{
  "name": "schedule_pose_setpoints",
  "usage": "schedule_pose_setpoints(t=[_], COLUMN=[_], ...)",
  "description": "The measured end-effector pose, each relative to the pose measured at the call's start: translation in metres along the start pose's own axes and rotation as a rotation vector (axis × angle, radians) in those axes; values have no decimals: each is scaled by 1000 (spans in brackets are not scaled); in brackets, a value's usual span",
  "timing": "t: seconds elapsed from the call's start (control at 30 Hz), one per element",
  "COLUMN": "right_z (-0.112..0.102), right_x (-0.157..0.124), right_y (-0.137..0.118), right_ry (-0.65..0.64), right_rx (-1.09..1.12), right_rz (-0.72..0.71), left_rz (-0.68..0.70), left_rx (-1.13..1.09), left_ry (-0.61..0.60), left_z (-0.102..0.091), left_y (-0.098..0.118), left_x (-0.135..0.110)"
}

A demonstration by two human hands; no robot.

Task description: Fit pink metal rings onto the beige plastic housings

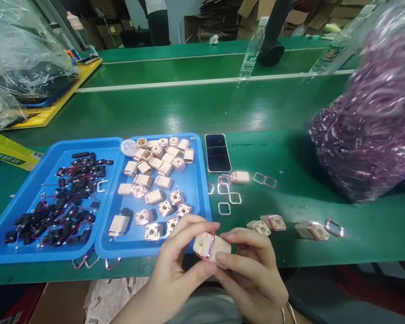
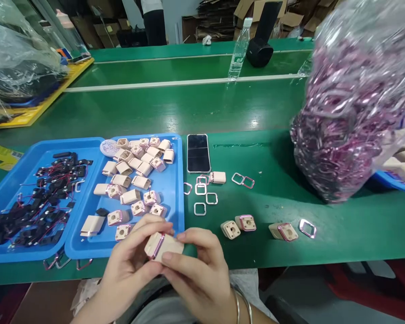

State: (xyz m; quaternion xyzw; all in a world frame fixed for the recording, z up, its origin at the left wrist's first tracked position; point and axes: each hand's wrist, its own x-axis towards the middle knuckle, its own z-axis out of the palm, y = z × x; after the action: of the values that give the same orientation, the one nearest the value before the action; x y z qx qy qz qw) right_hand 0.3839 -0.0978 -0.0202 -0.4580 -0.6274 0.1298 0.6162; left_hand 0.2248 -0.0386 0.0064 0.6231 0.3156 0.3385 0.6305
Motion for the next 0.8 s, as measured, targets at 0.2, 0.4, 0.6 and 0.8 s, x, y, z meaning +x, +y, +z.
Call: schedule_pose_setpoints(t=[0.2,0.4,0.6,0.8], right_z=[-18,-34,-86,-196], right_x=[-7,2,7,-14], right_y=[17,17,32,67], right_ry=[72,238,430,372], right_rx=[-110,-152,-515,-903], right_rz=[82,164,71,573], left_rz=[258,223,132,303], left_rx=[738,1402,1524,1399], left_ry=[291,205,96,219], left_z=[-17,-15,-19,-33], left_y=[3,-12,-24,-31], left_x=[40,83,86,72])
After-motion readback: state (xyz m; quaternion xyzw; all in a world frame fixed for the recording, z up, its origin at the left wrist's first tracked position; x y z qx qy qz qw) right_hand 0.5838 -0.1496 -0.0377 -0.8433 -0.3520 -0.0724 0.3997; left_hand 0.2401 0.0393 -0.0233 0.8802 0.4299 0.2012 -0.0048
